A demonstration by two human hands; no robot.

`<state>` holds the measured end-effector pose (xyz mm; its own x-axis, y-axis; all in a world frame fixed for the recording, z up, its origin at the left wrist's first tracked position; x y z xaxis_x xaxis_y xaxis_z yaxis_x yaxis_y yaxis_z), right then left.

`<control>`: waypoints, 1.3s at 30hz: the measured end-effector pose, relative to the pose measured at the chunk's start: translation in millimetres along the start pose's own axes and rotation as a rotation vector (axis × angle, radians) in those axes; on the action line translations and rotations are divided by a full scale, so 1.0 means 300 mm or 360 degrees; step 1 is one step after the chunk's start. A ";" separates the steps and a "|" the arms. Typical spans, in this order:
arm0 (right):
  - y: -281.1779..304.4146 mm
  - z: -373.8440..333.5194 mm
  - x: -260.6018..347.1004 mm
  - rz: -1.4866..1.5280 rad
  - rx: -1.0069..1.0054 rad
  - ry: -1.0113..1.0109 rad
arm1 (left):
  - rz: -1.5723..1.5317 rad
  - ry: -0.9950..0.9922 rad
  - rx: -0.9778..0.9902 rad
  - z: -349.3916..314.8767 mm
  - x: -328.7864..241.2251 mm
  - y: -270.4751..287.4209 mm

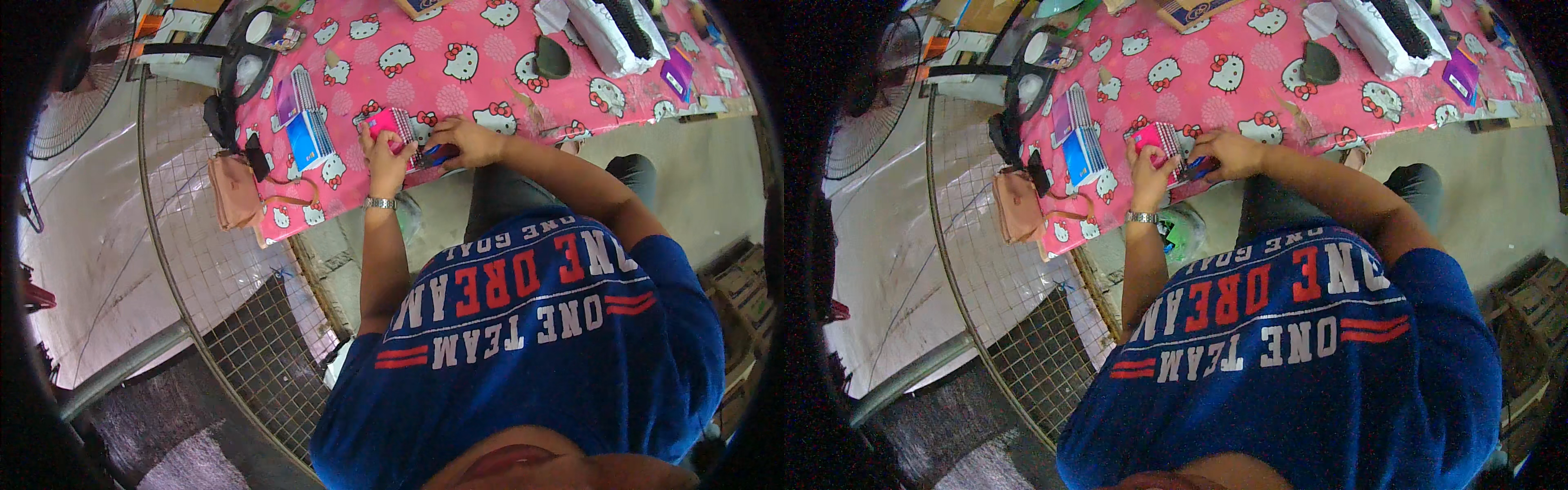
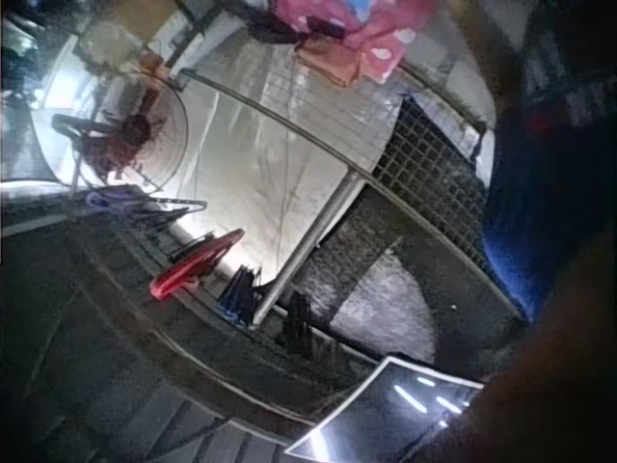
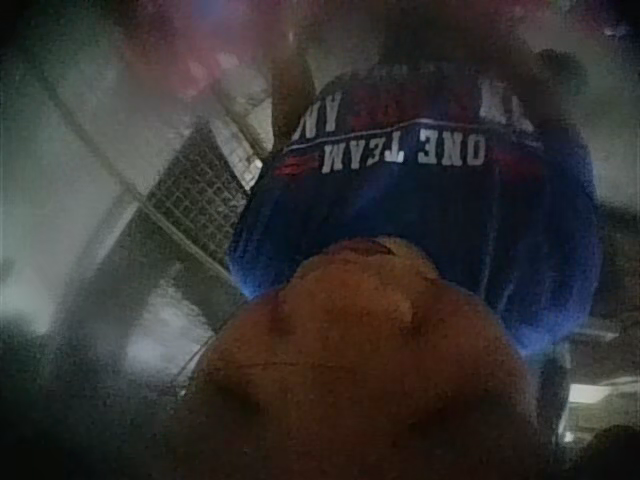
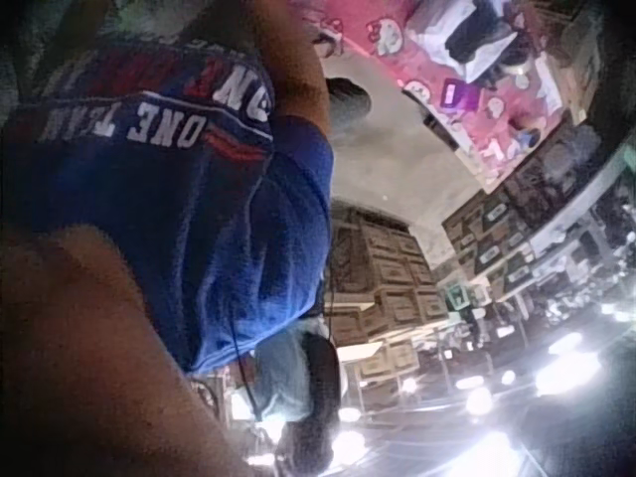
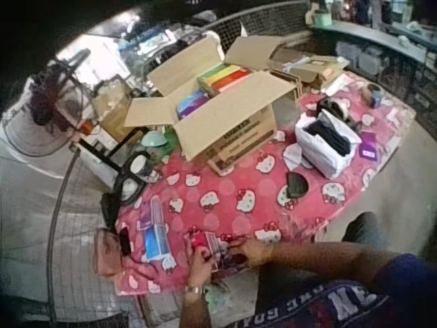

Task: The person assembles small notebooks by inserting spiral binding through holes in the paper and covers, and then trims the excess binding with a tool.

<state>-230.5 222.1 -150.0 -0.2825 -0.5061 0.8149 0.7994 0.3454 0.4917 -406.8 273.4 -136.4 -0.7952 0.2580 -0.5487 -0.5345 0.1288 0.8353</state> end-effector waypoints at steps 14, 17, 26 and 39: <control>-0.046 0.022 -0.039 0.0668 0.0665 -0.1068 | 0.0061 0.0029 0.0041 -0.002 -0.001 -0.008; 0.019 0.028 -0.004 0.0028 0.0347 -0.0512 | 0.0125 0.0062 0.0085 -0.008 -0.024 -0.005; 0.013 0.017 -0.008 0.0032 0.0409 -0.0308 | 0.0177 0.0117 0.0130 -0.004 -0.025 -0.006; -0.012 0.081 -0.037 0.0170 0.0840 -0.0764 | 0.0137 0.0118 0.0136 -0.008 -0.010 -0.008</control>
Point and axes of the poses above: each hand's wrist, its own z-axis towards the middle knuckle, its own y-axis out of the back of the hand, x = y × z, the point moved 6 cm from there along z, towards the middle knuckle, and after that the axes turned 4 degrees about z, right-handed, at the moved point
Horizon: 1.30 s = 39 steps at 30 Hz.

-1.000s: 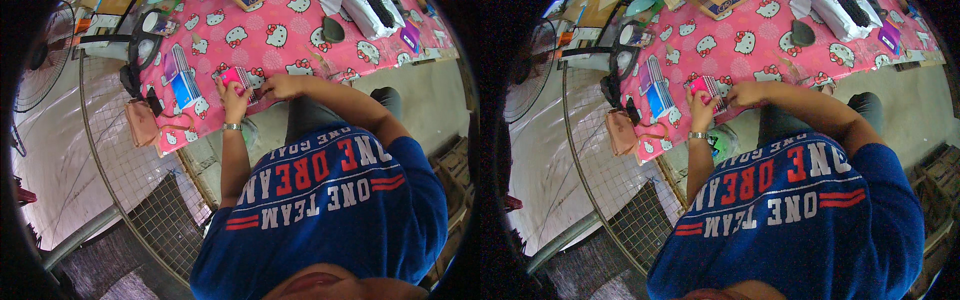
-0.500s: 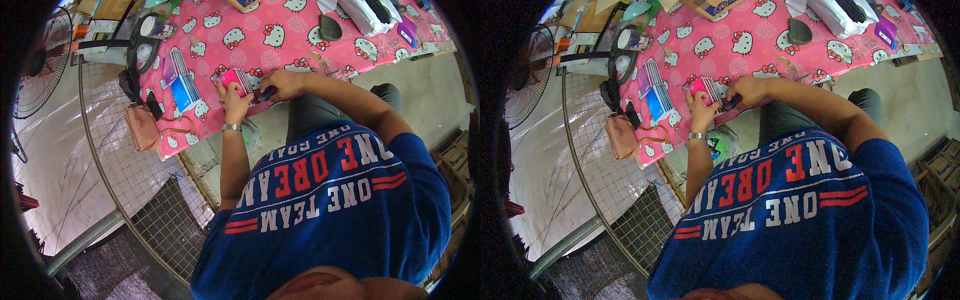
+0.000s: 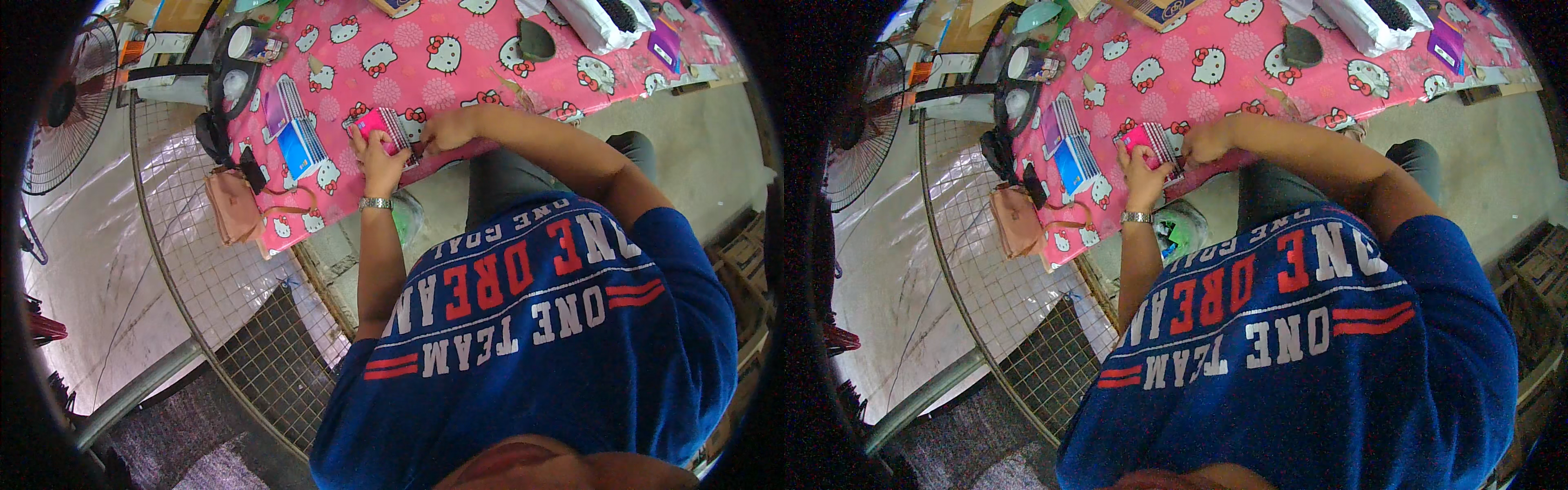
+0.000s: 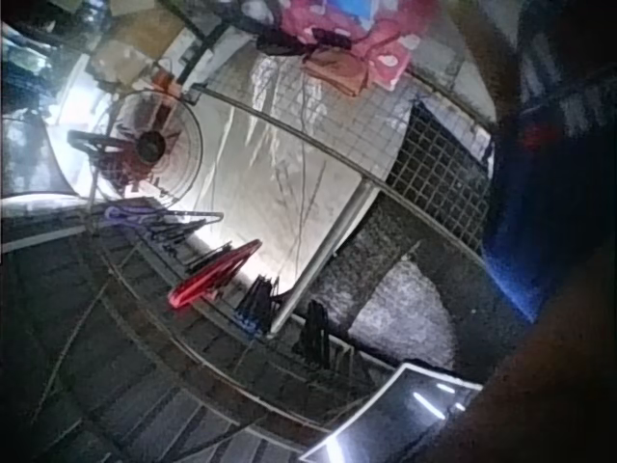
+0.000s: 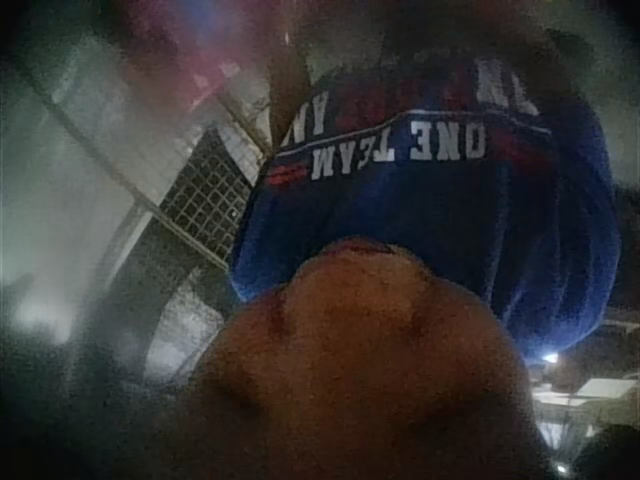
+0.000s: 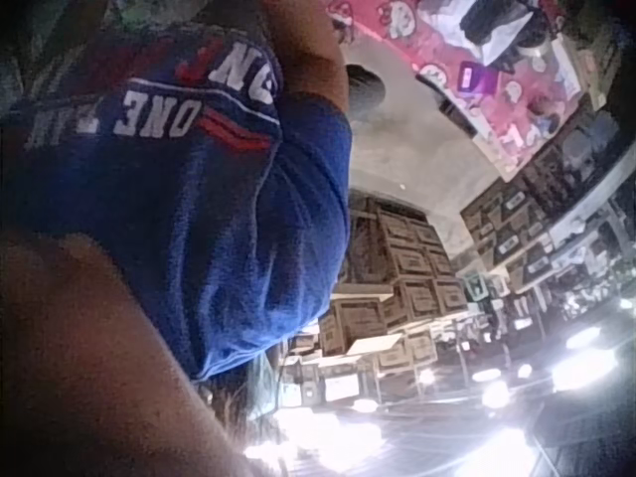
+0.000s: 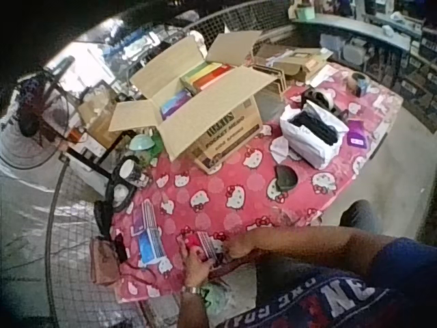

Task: The person assembles small notebooks by inserting spiral binding through holes in the paper and covers, and then trims the excess binding with a tool.

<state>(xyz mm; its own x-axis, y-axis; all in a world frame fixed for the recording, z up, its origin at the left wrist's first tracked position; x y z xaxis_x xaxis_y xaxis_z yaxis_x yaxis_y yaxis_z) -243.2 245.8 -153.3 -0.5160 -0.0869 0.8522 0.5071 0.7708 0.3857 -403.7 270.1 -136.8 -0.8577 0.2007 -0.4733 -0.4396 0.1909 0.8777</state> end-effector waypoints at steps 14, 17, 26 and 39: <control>0.004 -0.005 -0.024 -0.0532 -0.0476 0.0426 | 0.0042 -0.0080 -0.0010 0.012 -0.007 0.001; -0.020 0.072 -0.101 -0.0045 0.0072 -0.0271 | 0.0048 -0.0114 -0.0022 0.018 -0.004 0.000; 0.030 -0.092 -0.073 0.0151 -0.0908 0.0118 | -0.1529 0.0591 -0.0191 0.002 0.163 0.040; -0.132 -0.071 -0.111 0.1615 -0.0917 -0.0208 | -0.2080 0.1398 0.0998 -0.070 0.000 -0.125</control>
Point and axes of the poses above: each hand's wrist, its own z-axis towards the middle knuckle, its own y-axis out of the back of the hand, x = y × z, the point moved 6 cm from there along z, towards the middle knuckle, and after that the axes turned 4 degrees about z, right-handed, at the moved point
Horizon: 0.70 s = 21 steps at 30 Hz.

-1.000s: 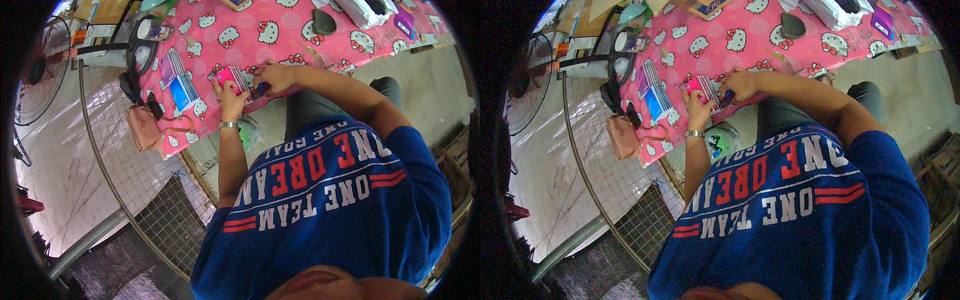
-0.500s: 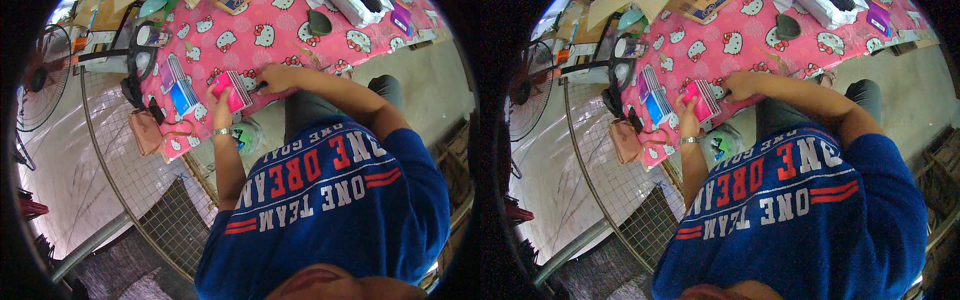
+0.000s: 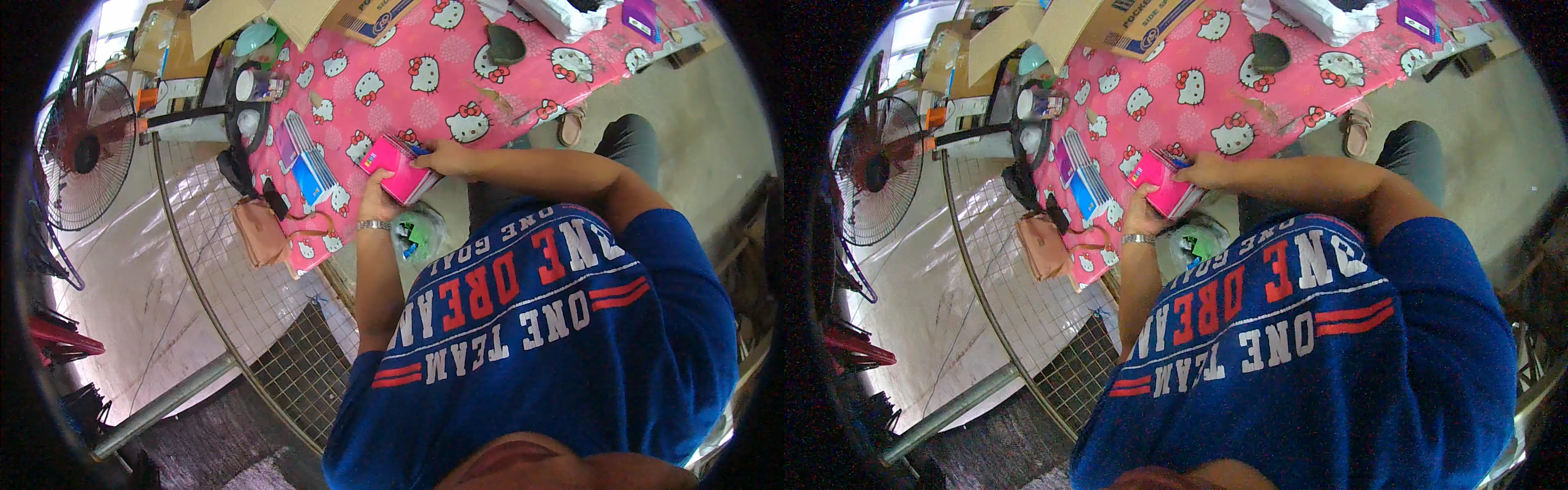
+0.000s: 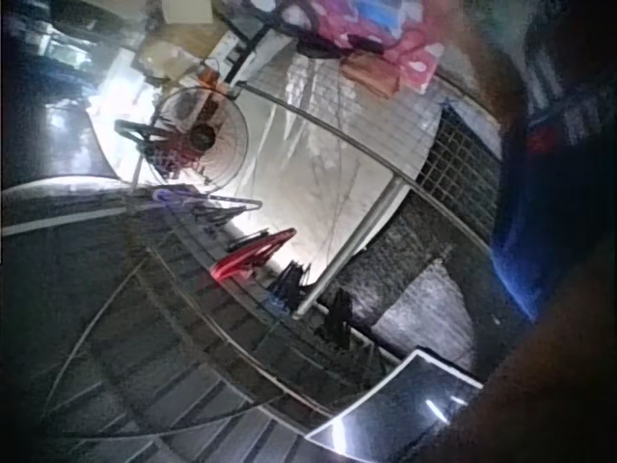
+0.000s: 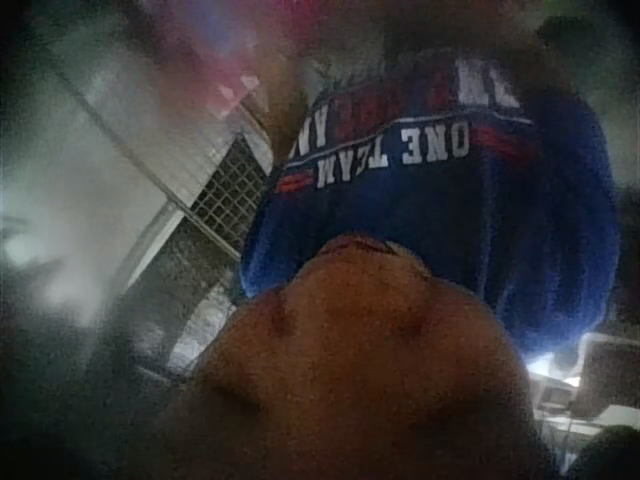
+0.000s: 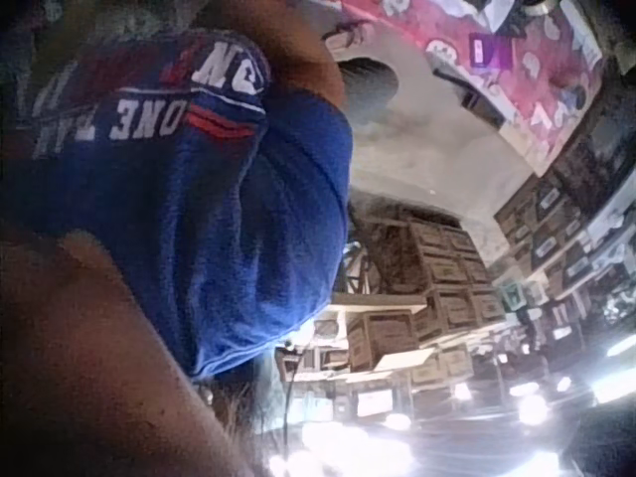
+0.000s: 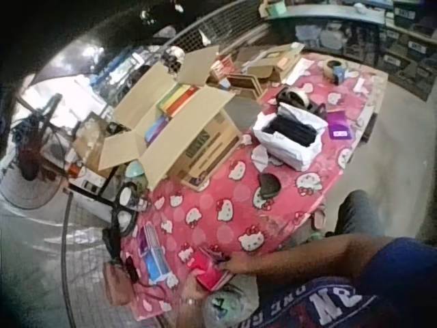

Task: The person assembles small notebooks by inserting spiral binding through holes in the paper and covers, and then trims the excess binding with a tool.

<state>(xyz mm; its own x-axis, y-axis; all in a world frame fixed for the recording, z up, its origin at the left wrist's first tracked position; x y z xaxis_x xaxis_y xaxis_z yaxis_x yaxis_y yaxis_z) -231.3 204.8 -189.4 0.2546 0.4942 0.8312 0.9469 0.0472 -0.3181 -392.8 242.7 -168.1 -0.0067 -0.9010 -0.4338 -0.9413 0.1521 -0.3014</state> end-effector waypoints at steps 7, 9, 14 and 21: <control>0.182 -0.309 0.132 -0.0043 0.0061 0.0388 | -0.0007 -0.0519 0.0249 -0.017 0.025 -0.219; 0.246 -0.413 0.209 -0.0354 -0.0021 0.0809 | -0.0109 -0.0641 0.0503 -0.039 -0.010 -0.304; 0.305 -0.740 0.385 -0.1450 -0.0370 0.1383 | -0.0466 -0.0592 0.1206 -0.041 -0.018 -0.471; 0.331 -0.934 0.323 -0.1812 -0.0622 0.1413 | 0.0636 -0.1015 0.0946 -0.058 0.031 -0.720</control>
Point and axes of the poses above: each hand's wrist, its own z-axis towards the middle knuckle, its own y-axis out of the back of the hand, x = y × z, the point moved 6 cm from there along z, towards the middle knuckle, and after that the axes turned 4 degrees about z, right-handed, at the moved point
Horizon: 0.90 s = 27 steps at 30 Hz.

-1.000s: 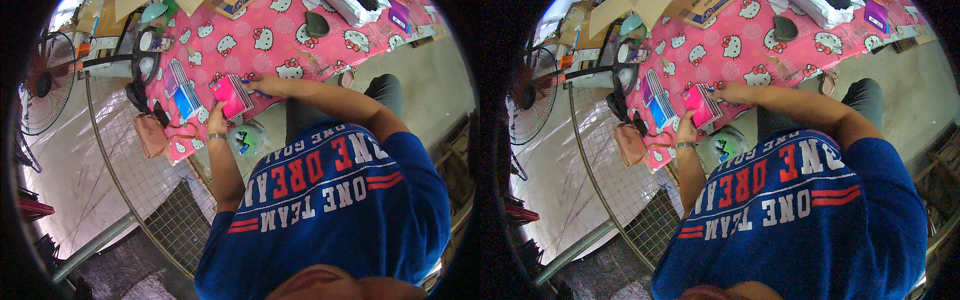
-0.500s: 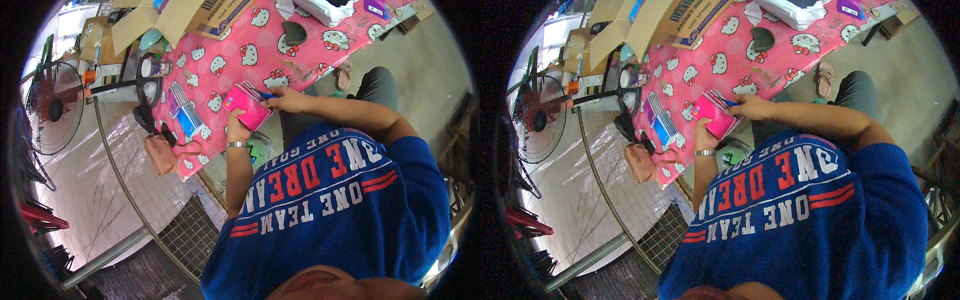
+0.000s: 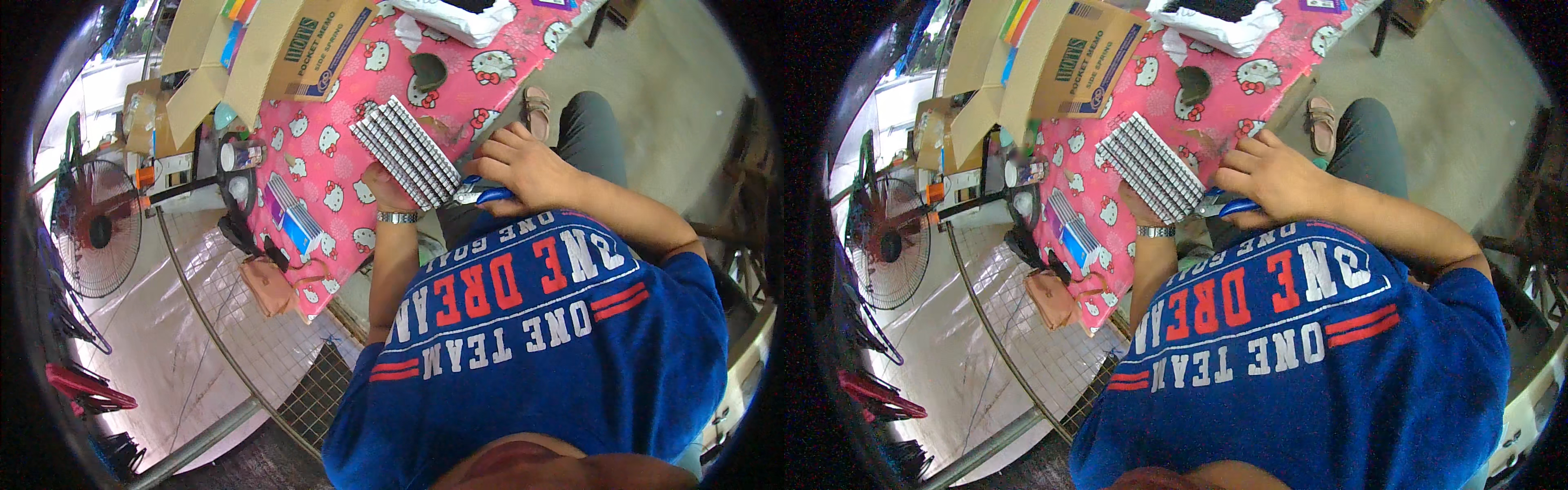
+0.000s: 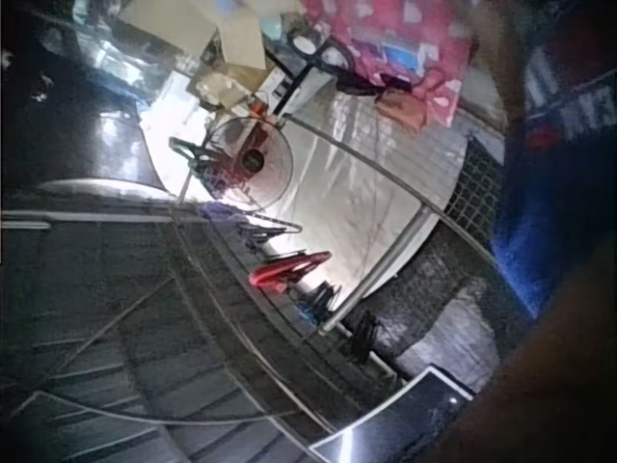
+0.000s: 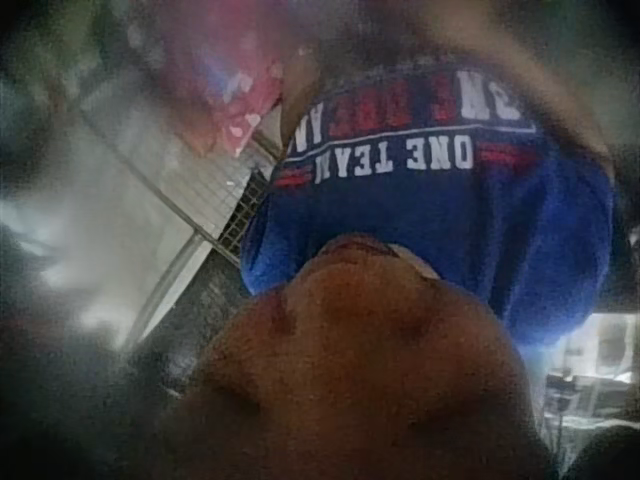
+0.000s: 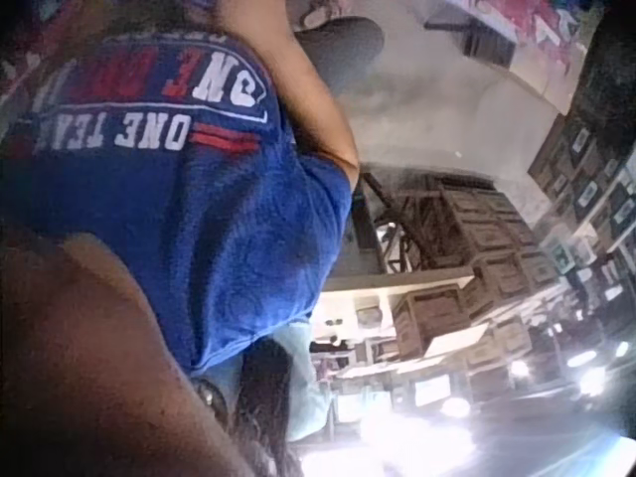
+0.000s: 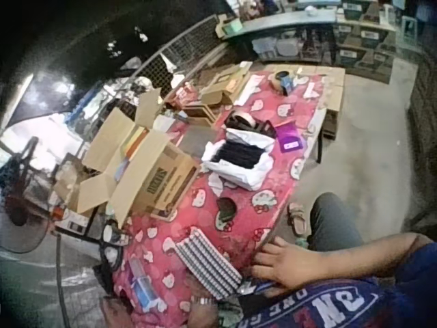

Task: The person assembles small notebooks by inserting spiral binding through holes in the paper and covers, and then trims the excess binding with a tool.

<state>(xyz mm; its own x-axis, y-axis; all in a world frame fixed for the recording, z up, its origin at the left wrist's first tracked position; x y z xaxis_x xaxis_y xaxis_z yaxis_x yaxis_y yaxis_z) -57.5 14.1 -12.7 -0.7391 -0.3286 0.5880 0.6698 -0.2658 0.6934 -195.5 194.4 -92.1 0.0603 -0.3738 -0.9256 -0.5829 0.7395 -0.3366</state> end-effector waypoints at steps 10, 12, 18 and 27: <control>0.038 -0.084 -0.010 -0.0112 -0.0134 -0.0098 | -0.1022 0.0279 0.0378 0.012 -0.003 -0.191; 0.036 -0.090 -0.010 -0.0156 -0.0121 -0.0092 | -0.0955 0.0252 0.0330 0.014 -0.001 -0.185; -0.020 -0.099 -0.039 0.0120 0.0028 -0.0315 | -0.0823 0.0178 0.0108 0.009 0.038 -0.105; -0.127 -0.075 -0.060 0.0809 0.0444 -0.0571 | -0.1068 0.0074 0.0192 -0.036 0.105 0.024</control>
<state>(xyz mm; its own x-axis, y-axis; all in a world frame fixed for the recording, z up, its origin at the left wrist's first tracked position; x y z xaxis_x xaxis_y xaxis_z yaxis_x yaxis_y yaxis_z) -68.1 9.7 -59.1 -0.3479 -0.0170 0.9374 0.9321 0.1014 0.3478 -206.4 181.9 -121.9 0.3410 -0.7948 -0.5021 -0.3367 0.3954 -0.8546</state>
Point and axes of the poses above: each hand's wrist, its own z-axis towards the middle knuckle, its own y-axis out of the back of the hand, x = y × z, the point moved 6 cm from there along z, towards the middle knuckle, and after that the axes turned 4 degrees about z, right-handed, at the moved point
